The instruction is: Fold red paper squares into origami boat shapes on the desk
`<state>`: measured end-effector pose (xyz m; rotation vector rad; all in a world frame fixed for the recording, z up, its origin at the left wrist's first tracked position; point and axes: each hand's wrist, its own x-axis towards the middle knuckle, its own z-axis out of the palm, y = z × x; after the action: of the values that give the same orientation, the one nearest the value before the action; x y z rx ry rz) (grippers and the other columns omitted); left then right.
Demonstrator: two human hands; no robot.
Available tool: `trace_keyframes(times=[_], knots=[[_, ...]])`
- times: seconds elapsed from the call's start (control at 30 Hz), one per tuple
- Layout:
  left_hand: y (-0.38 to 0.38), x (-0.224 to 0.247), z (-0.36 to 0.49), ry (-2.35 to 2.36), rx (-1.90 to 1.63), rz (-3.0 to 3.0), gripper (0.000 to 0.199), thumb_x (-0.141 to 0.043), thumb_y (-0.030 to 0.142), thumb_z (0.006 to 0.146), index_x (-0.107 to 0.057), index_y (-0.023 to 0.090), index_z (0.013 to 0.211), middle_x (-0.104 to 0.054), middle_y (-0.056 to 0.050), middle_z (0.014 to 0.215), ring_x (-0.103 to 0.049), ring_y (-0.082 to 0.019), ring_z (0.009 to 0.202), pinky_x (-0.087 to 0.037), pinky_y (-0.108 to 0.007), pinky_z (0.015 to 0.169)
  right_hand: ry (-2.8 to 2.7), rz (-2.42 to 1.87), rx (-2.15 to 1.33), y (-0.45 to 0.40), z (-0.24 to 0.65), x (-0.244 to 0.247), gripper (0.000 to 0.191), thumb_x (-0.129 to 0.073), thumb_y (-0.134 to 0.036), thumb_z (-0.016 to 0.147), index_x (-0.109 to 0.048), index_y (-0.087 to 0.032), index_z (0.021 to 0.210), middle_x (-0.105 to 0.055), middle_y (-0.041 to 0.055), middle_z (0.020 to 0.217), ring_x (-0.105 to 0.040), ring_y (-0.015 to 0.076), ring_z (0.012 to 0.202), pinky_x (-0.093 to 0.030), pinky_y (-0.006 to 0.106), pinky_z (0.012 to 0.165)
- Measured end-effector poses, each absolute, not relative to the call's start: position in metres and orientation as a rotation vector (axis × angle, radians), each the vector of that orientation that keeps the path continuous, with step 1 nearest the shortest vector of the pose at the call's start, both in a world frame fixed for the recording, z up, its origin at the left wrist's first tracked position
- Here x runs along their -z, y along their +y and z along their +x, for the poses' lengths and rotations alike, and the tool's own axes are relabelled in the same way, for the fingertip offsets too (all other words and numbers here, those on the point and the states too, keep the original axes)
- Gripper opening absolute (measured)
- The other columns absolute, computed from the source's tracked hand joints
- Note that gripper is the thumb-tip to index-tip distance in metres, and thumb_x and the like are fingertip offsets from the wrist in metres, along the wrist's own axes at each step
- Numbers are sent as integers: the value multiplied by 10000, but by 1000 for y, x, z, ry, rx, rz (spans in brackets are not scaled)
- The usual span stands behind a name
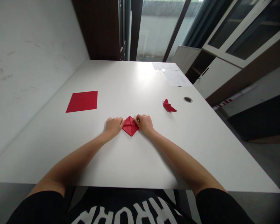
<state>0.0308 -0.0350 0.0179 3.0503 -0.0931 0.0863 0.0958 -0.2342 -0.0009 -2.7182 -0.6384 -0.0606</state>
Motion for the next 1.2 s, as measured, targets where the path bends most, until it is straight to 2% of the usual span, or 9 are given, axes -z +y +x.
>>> trace_keyframes(times=[0.3, 0.47, 0.57, 0.67, 0.77, 0.83, 0.97, 1.1, 1.2], knots=[[-33, -20, 29, -82, -67, 3118, 414, -366, 400, 1059, -706, 206, 925, -754, -100, 867, -698, -244, 809, -396, -363, 754, -662, -2801, 93, -231, 93, 1, 309, -525, -435, 1024, -647, -216, 843, -749, 63, 932, -614, 233, 931, -326, 351, 839], [-31, -20, 29, -54, -73, 3088, 428, -352, 405, 1062, -701, 198, 923, -737, -120, 876, -685, -258, 838, -415, -388, 801, -673, -2864, 104, -229, 90, 2, 306, -478, -417, 1044, -672, -204, 942, -743, 108, 1018, -600, 256, 1002, -340, 369, 858], [-33, -22, 26, -148, -191, 3057, 345, -384, 355, 1051, -685, 194, 1001, -716, -138, 1009, -653, -274, 992, -427, -405, 878, -692, -2890, 104, -228, 89, 1, 309, -449, -391, 1053, -675, -191, 986, -737, 130, 1042, -595, 266, 1023, -347, 374, 865], [-37, -22, 18, -431, -264, 2979, 292, -408, 288, 1038, -665, 204, 1148, -657, -135, 1264, -574, -270, 1205, -409, -420, 1024, -713, -2901, 92, -228, 88, 0, 302, -447, -375, 1053, -675, -186, 997, -735, 138, 1058, -598, 266, 1026, -351, 372, 871], [-40, -16, 7, -597, -229, 2917, 389, -437, 327, 1033, -560, 207, 1382, -504, -120, 1521, -429, -268, 1418, -273, -463, 1202, -734, -2897, 97, -228, 88, -1, 307, -438, -375, 1057, -672, -186, 996, -736, 132, 1054, -604, 262, 1018, -355, 369, 863], [-39, -9, 0, -621, -140, 2923, 524, -428, 416, 1038, -437, 192, 1511, -405, -130, 1607, -342, -278, 1494, -211, -491, 1239, -745, -2887, 117, -228, 89, 0, 318, -430, -382, 1060, -669, -187, 984, -738, 125, 1041, -606, 262, 1013, -356, 369, 861], [-34, -1, -8, -658, -18, 2936, 683, -347, 554, 1040, -241, 211, 1621, -214, -117, 1696, -182, -284, 1571, -145, -515, 1263, -727, -2867, 126, -229, 88, -1, 310, -433, -377, 1058, -662, -187, 971, -732, 126, 1027, -603, 262, 995, -355, 370, 866], [-33, 1, -8, -641, 14, 2940, 702, -295, 598, 1036, -209, 238, 1633, -173, -97, 1708, -131, -268, 1586, -111, -507, 1273, -709, -2784, 204, -235, 85, -3, 233, -464, -349, 1044, -637, -194, 1024, -707, 108, 1040, -583, 246, 985, -361, 350, 877], [-34, 2, -7, -629, 13, 2939, 722, -281, 607, 1035, -192, 219, 1637, -173, -102, 1707, -118, -266, 1588, -101, -503, 1276, -773, -2711, 273, -241, 81, -5, 232, -461, -343, 1042, -637, -205, 980, -682, 103, 1042, -561, 244, 1009, -360, 341, 900]])
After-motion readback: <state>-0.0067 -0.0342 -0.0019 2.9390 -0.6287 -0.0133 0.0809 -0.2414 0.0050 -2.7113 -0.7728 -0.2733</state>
